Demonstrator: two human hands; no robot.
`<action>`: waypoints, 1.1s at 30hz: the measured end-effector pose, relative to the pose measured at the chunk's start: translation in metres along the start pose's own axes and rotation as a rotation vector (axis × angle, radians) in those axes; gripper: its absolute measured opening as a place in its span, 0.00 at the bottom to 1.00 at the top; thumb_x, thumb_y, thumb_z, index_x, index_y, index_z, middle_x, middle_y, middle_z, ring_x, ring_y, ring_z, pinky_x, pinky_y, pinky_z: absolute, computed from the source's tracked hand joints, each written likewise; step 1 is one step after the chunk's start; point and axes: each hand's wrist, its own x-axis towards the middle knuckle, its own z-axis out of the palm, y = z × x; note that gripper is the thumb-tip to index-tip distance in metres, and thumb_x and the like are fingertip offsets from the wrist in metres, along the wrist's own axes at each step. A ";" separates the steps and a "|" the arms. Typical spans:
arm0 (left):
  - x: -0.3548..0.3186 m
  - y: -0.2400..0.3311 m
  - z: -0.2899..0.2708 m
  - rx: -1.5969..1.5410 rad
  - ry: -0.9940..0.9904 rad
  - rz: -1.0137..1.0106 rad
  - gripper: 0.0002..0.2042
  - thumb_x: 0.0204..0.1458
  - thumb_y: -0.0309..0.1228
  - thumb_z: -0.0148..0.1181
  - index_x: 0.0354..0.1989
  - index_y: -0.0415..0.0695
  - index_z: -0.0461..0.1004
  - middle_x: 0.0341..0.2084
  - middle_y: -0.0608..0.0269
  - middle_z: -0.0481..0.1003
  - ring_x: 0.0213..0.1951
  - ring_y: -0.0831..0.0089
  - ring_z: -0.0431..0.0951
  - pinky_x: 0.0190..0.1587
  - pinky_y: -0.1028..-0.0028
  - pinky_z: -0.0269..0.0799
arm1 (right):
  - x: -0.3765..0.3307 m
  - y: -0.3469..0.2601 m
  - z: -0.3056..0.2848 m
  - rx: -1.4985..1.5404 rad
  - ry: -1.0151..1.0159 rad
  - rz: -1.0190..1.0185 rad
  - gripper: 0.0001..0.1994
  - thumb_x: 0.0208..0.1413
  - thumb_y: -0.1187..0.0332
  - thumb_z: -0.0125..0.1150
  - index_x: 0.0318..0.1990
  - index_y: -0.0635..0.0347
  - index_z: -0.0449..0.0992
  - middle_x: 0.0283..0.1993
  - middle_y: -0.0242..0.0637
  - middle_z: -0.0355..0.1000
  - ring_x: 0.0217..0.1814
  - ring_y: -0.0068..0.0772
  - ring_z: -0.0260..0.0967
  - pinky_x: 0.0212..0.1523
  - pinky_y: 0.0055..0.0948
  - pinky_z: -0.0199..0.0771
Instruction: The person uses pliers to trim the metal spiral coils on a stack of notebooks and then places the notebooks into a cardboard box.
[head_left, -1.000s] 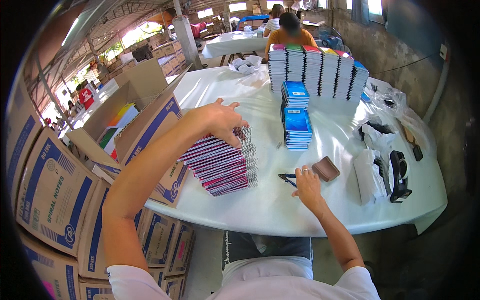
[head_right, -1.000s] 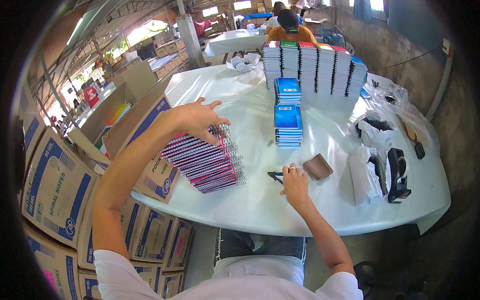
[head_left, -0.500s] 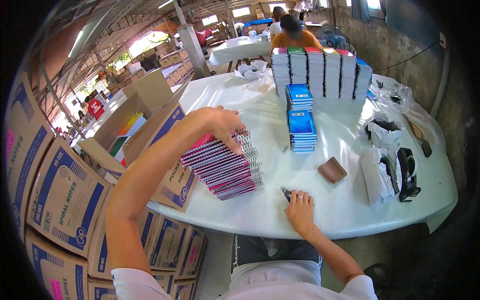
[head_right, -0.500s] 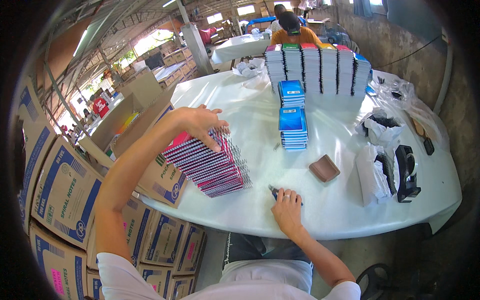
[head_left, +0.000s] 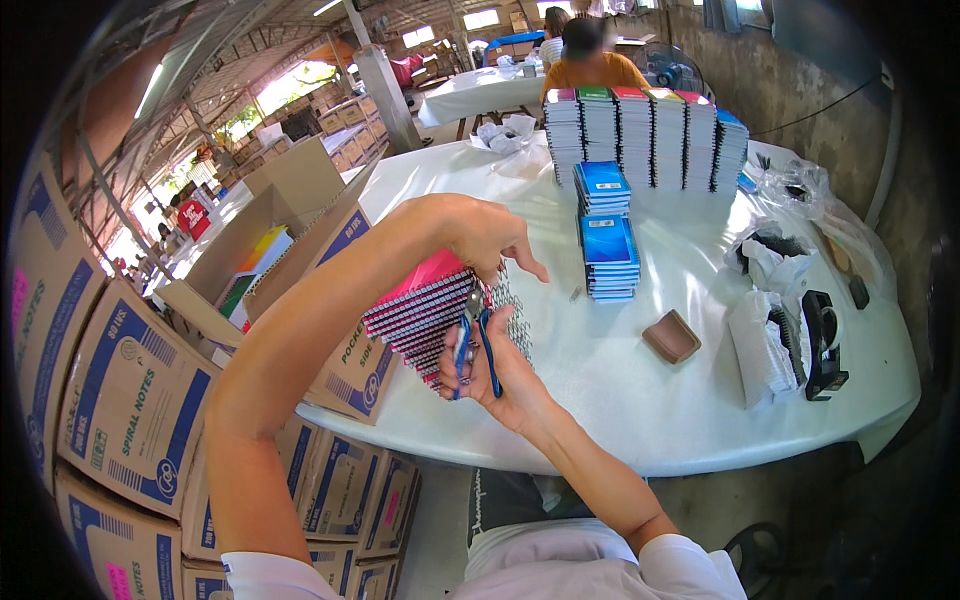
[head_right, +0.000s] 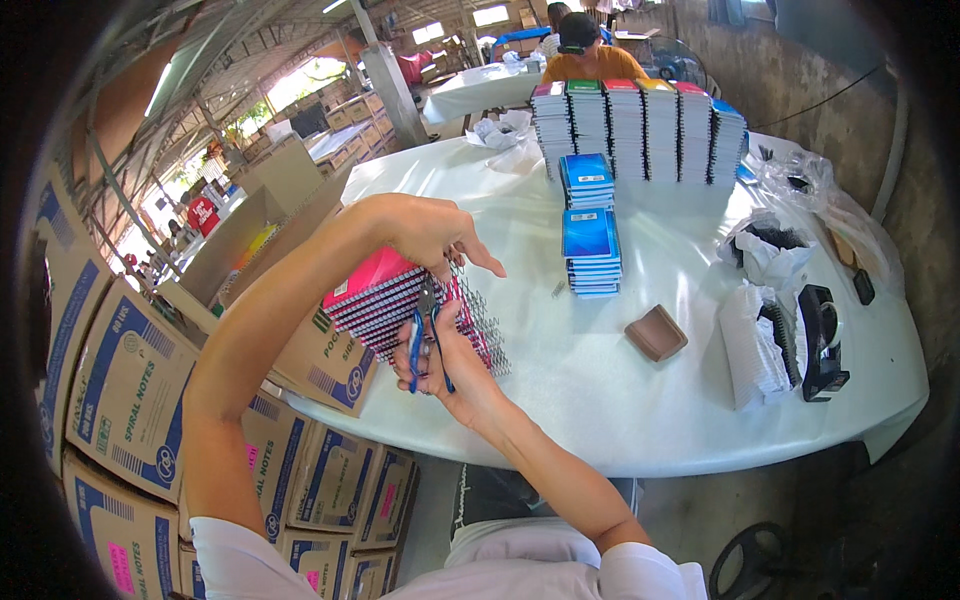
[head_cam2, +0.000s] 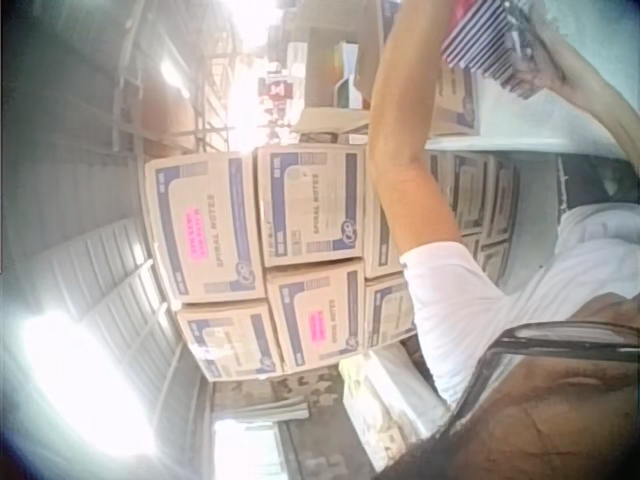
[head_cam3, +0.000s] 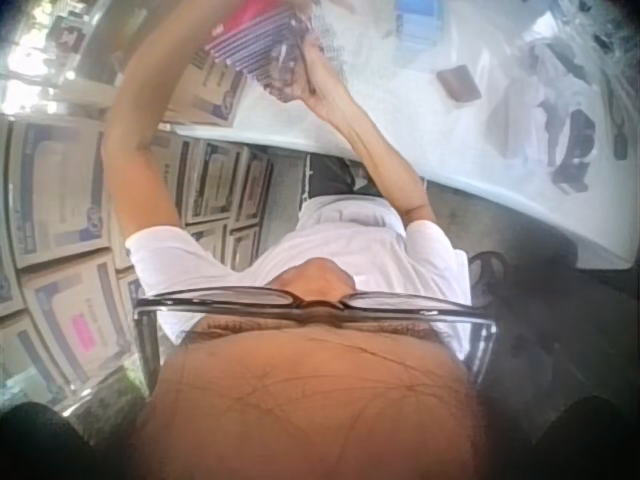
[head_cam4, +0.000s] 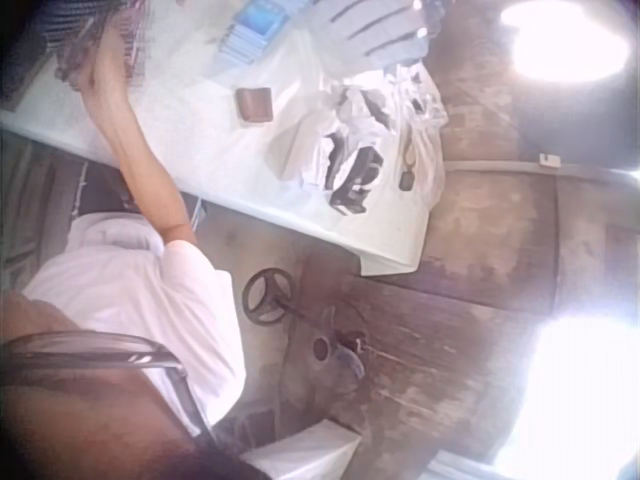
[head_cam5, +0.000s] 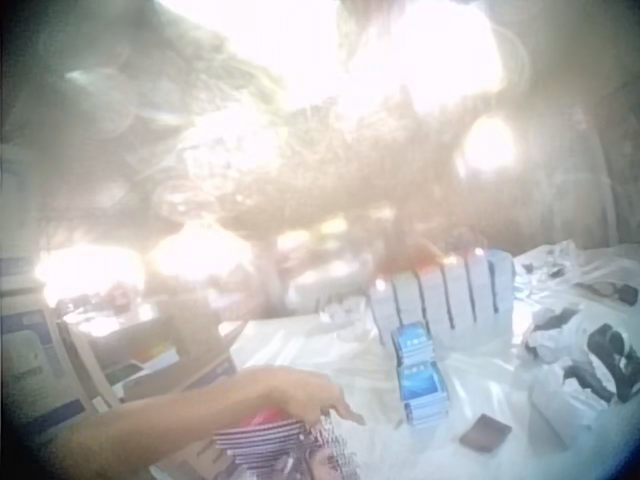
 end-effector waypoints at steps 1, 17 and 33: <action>-0.001 0.001 -0.002 -0.010 -0.007 -0.010 0.34 0.40 0.19 0.66 0.58 0.62 0.72 0.52 0.53 0.75 0.48 0.59 0.78 0.53 0.66 0.74 | 0.004 -0.001 0.002 0.010 0.033 0.009 0.37 0.57 0.30 0.27 0.42 0.59 0.65 0.28 0.38 0.67 0.32 0.34 0.68 0.36 0.35 0.74; 0.001 -0.001 0.005 -0.015 0.019 -0.001 0.32 0.39 0.16 0.63 0.56 0.57 0.74 0.51 0.52 0.75 0.46 0.58 0.79 0.54 0.68 0.73 | 0.016 0.007 -0.022 0.281 -0.371 0.093 0.37 0.56 0.29 0.29 0.36 0.58 0.68 0.25 0.36 0.65 0.27 0.33 0.64 0.30 0.33 0.68; 0.001 -0.013 0.015 -0.043 0.039 0.025 0.30 0.39 0.18 0.63 0.56 0.56 0.74 0.54 0.52 0.72 0.47 0.57 0.78 0.52 0.66 0.75 | 0.010 0.015 0.004 0.076 0.083 -0.024 0.38 0.56 0.30 0.27 0.40 0.59 0.68 0.30 0.40 0.70 0.32 0.38 0.70 0.37 0.39 0.75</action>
